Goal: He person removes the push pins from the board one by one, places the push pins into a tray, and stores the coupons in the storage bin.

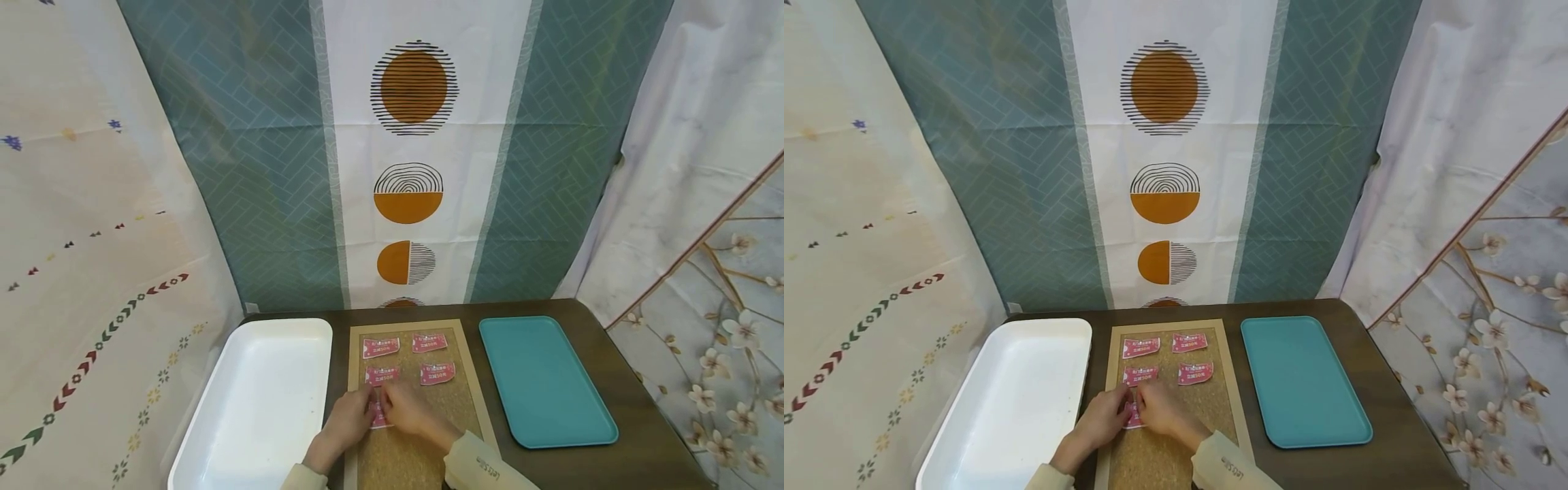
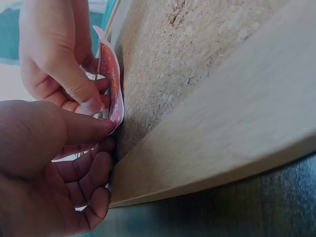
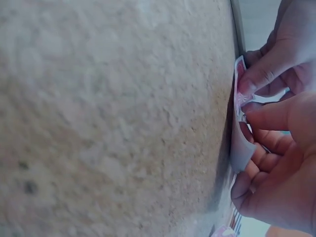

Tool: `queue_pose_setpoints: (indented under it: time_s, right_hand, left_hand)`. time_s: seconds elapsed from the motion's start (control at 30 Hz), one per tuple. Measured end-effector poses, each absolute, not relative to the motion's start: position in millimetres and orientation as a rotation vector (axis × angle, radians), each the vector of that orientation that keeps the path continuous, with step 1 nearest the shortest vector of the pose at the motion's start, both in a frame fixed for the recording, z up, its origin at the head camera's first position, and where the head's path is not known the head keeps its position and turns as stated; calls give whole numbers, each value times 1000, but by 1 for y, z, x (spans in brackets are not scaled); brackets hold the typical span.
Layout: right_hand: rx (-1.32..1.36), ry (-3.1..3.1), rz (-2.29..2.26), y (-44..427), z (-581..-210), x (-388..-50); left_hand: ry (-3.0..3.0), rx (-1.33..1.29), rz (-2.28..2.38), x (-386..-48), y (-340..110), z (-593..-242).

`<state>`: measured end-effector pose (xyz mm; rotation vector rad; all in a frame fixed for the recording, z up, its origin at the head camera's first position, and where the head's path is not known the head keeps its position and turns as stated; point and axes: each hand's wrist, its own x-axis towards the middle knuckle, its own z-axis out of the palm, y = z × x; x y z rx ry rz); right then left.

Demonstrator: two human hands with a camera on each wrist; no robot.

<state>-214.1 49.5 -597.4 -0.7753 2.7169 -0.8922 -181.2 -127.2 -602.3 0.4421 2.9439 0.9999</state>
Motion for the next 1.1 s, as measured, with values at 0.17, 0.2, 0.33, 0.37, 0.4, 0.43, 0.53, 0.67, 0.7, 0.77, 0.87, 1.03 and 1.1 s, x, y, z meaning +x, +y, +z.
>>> queue_pose_setpoints:
  time_s: [0.17,0.2,0.33,0.37,0.4,0.43,0.53,0.67,0.7,0.77,0.87,1.03,1.1]
  right_hand:
    - [-796,2679,-943,52,-597,-217]
    - [-793,2662,-955,53,-597,-218]
    - [-787,2590,-1025,58,-597,-220]
    - [-785,2571,-1040,59,-598,-221]
    - [-780,2553,-1055,60,-598,-221]
    - [-788,2540,-1071,61,-598,-222]
    - [-803,2502,-1116,64,-598,-224]
    - [-822,2472,-1134,68,-597,-228]
    - [-833,2469,-1132,69,-597,-229]
    - [-838,2466,-1118,71,-596,-230]
    - [-859,2474,-1108,74,-594,-232]
    - [-880,2468,-1114,77,-589,-234]
    - [-883,2457,-1121,79,-587,-234]
  left_hand:
    - [2934,427,1006,-180,-127,-602]
    - [2935,425,1006,-180,-126,-602]
    - [2936,420,1008,-180,-126,-601]
    - [2934,418,1008,-180,-126,-602]
    - [2929,417,1012,-180,-126,-601]
    - [2926,416,1015,-180,-126,-601]
    - [2921,418,1021,-180,-126,-601]
    - [2917,419,1037,-181,-126,-601]
    - [2917,418,1044,-181,-126,-600]
    - [2911,410,1051,-180,-126,-599]
    - [2911,400,1056,-180,-126,-598]
    - [2918,381,1038,-179,-127,-596]
    - [2919,381,1039,-180,-127,-595]
